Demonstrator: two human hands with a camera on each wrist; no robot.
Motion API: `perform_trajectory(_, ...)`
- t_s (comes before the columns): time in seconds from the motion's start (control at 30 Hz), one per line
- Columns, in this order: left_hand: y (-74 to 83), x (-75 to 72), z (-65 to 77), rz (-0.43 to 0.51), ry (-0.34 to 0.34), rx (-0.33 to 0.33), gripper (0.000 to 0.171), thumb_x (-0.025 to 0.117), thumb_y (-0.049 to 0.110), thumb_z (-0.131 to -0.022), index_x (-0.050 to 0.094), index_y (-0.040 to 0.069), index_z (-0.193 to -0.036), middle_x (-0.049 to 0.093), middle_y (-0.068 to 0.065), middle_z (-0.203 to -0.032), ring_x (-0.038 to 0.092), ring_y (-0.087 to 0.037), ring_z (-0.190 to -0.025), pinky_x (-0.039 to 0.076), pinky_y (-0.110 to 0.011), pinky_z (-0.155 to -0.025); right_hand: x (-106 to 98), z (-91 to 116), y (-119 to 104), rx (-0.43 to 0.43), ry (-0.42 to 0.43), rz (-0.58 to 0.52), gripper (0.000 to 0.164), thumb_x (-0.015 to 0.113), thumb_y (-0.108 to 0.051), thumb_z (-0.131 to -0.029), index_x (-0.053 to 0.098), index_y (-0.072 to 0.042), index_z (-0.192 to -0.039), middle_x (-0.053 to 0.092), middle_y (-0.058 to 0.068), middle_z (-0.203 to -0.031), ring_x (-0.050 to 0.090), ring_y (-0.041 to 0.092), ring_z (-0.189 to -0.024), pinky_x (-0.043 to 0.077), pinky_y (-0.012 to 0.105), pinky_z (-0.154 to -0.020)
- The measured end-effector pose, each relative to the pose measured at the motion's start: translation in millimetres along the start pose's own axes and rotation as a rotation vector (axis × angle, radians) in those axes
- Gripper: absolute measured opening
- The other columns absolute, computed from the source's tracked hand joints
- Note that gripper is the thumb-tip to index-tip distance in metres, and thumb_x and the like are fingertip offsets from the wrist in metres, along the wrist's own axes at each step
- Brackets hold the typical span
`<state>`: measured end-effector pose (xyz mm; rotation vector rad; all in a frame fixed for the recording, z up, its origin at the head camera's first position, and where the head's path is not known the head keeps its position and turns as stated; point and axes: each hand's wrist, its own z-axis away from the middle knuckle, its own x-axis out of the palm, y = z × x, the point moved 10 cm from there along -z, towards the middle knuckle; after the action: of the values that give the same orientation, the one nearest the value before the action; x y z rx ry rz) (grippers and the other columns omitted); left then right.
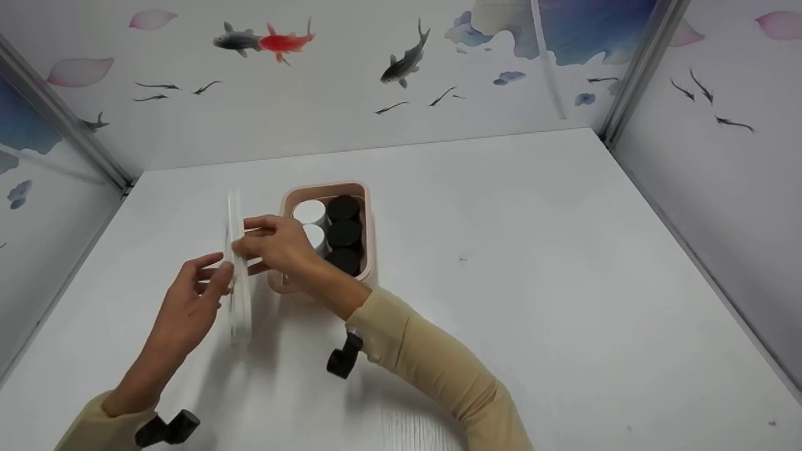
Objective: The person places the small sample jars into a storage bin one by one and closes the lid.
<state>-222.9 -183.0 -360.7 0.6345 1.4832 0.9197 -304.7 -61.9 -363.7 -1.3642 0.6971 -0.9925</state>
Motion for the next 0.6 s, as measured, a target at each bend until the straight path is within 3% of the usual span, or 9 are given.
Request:
perform_trajectory(0.13, -15.7, -3.0, -13.8, 0.053, -0.030, -0.057, 0.065, 0.040, 0.047, -0.106, 0.028, 0.005, -0.155, 0.044, -0.021, -0.146, 0.047, -0.035, -0.135, 0.043, -0.053, -0.110, -19.5, 6.3, -8.6, -0.040, 0.004, -0.022, 0.041, 0.069, -0.009, -0.091, 0.061, -0.004, -0.131, 0.070, 0.014, -0.120, 0.072, 0.018, -0.093, 0.060, 0.032, -0.076)
perform_trajectory(0.27, -34.3, -0.1, -32.4, 0.104, -0.099, -0.163, 0.066, 0.034, 0.043, -0.108, 0.016, 0.006, -0.160, 0.033, -0.023, -0.157, 0.035, -0.040, -0.146, 0.033, -0.057, -0.118, -39.6, 13.9, -16.2, -0.071, -0.010, -0.049, 0.038, 0.066, -0.009, -0.092, 0.062, -0.005, -0.130, 0.070, 0.013, -0.121, 0.070, 0.018, -0.097, 0.058, 0.030, -0.077)
perform_trajectory(0.4, -38.3, 7.8, -48.6, 0.173, -0.162, -0.205, 0.063, 0.031, 0.038, -0.110, 0.014, 0.004, -0.160, 0.034, -0.024, -0.158, 0.040, -0.039, -0.145, 0.039, -0.053, -0.115, -57.6, 21.6, -23.1, -0.102, -0.021, -0.101, 0.039, 0.062, -0.009, -0.096, 0.060, -0.006, -0.135, 0.066, 0.014, -0.129, 0.069, 0.020, -0.107, 0.058, 0.032, -0.088)
perform_trajectory(0.6, -25.1, 18.2, -66.6, 0.292, -0.219, -0.217, 0.058, 0.036, 0.028, -0.110, 0.018, 0.003, -0.159, 0.042, -0.022, -0.154, 0.049, -0.036, -0.139, 0.048, -0.044, -0.108, -85.7, 26.8, -25.8, -0.127, -0.003, -0.144, 0.042, 0.058, -0.010, -0.101, 0.053, -0.007, -0.143, 0.059, 0.013, -0.141, 0.065, 0.022, -0.120, 0.054, 0.036, -0.100)
